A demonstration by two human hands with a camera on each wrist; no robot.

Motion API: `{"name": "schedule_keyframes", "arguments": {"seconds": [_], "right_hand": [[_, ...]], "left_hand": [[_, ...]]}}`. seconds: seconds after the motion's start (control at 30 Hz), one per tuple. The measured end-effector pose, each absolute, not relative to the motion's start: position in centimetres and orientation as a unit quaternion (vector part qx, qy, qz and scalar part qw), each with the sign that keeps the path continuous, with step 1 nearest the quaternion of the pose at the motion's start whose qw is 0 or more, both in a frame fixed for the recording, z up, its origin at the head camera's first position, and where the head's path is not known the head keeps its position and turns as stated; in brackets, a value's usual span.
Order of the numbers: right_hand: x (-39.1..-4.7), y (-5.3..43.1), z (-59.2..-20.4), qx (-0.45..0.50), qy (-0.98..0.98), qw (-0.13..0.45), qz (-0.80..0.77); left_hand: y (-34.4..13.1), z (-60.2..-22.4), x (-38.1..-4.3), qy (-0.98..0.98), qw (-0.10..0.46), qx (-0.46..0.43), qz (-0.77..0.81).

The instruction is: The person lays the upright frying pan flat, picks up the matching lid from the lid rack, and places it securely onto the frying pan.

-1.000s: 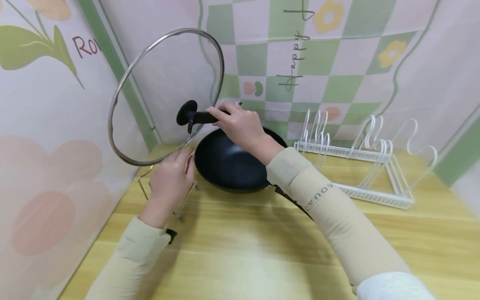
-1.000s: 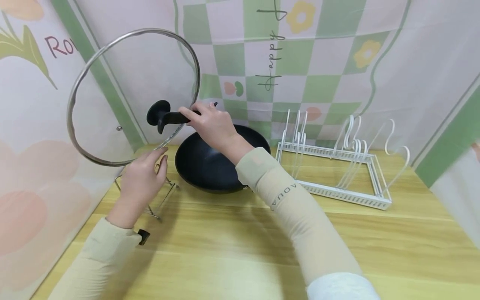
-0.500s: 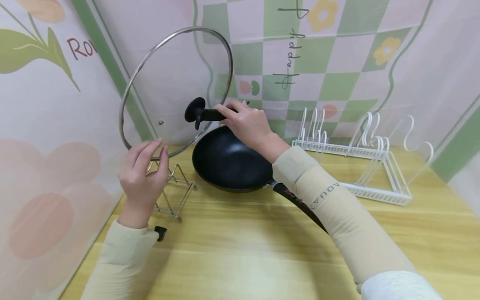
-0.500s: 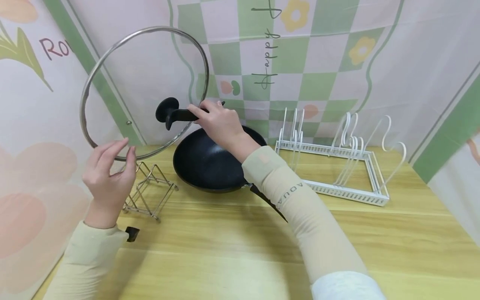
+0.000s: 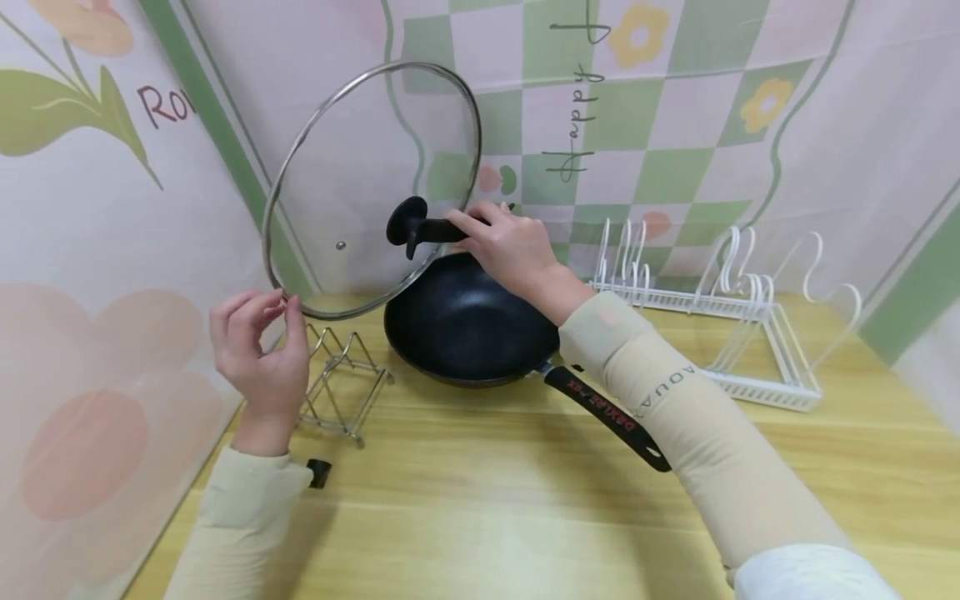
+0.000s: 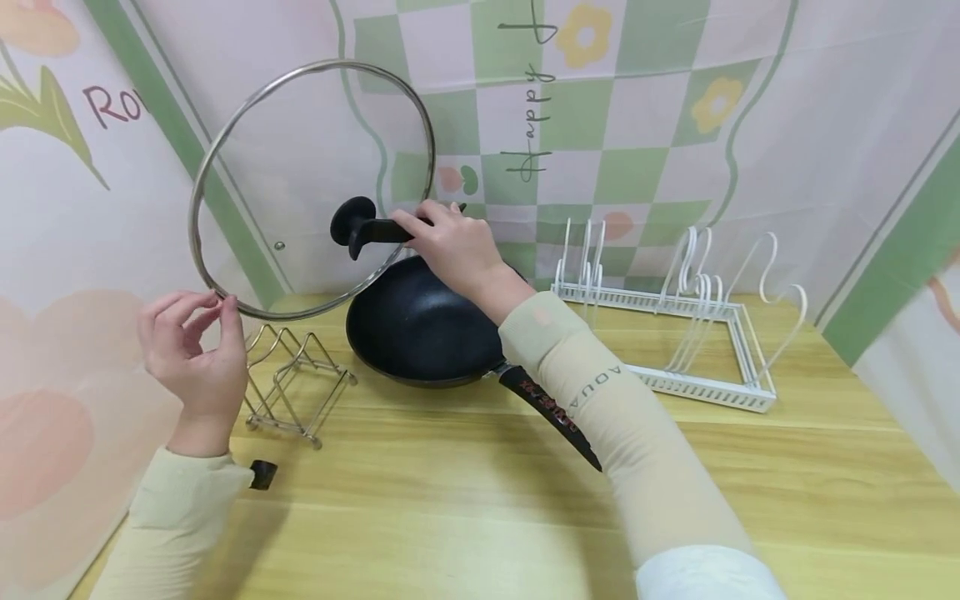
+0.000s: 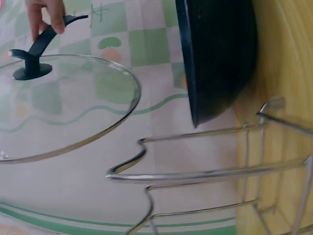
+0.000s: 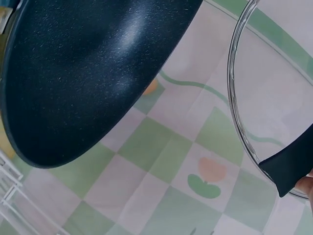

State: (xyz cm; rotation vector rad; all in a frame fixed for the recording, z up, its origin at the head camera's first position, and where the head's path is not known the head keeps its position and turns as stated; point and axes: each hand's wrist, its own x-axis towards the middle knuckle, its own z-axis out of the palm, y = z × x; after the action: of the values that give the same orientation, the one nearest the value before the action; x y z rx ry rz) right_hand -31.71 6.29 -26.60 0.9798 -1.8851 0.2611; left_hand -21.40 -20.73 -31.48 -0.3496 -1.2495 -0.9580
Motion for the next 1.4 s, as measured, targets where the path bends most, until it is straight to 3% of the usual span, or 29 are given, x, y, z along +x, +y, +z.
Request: {"name": "schedule_keyframes", "arguments": {"seconds": [0.43,1.07,1.4], "right_hand": [[-31.1,7.4,-26.5,0.399,-0.779,0.473,0.101],[-30.9,9.2,-26.0,0.396,-0.765,0.504,0.057],[-30.2,10.6,-26.2,0.384,-0.788,0.476,0.066]], "left_hand": [[-20.7,-31.9,-21.6,-0.548,0.602,-0.111,-0.570],[-19.8,-31.1,-21.6,-0.576,0.557,-0.122,-0.585],[-19.3,-30.5,-21.7,-0.593,0.502,-0.117,-0.619]]}}
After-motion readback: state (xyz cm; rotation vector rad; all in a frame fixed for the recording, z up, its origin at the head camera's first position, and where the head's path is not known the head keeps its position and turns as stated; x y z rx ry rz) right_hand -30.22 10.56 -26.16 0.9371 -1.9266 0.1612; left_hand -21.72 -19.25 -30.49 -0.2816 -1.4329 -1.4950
